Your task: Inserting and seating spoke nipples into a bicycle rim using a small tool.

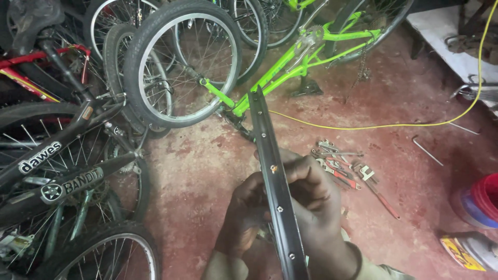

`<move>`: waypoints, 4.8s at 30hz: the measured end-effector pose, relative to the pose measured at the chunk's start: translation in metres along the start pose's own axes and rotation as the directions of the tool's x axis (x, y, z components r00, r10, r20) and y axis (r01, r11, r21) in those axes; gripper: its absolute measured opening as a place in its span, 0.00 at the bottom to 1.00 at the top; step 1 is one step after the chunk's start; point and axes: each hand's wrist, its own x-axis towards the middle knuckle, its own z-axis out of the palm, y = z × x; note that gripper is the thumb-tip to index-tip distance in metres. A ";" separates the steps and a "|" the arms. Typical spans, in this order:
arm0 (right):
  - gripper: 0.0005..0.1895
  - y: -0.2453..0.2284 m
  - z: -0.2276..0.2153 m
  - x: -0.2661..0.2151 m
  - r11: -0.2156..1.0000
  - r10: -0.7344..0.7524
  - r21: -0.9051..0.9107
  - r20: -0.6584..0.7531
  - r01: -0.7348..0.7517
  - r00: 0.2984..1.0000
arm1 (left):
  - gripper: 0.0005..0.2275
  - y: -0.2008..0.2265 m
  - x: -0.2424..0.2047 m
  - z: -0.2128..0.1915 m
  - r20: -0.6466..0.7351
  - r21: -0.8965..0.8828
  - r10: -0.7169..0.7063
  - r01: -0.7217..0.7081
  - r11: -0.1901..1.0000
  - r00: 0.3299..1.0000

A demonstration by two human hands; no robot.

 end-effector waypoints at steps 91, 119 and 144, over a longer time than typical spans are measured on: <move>0.15 -0.049 -0.048 0.048 0.938 0.212 -0.344 0.491 -0.036 0.845 | 0.18 -0.001 0.010 -0.008 0.006 -0.064 0.205 -0.204 0.977 0.979; 0.15 -0.051 -0.049 0.042 0.902 0.396 -0.313 0.319 -0.298 0.861 | 0.20 -0.005 0.012 -0.006 -0.002 -0.156 0.192 -0.190 0.969 0.981; 0.21 -0.006 -0.043 0.019 0.906 0.137 -0.409 0.049 -0.105 0.989 | 0.15 0.008 0.012 0.005 -0.002 -0.036 0.139 -0.139 0.990 0.990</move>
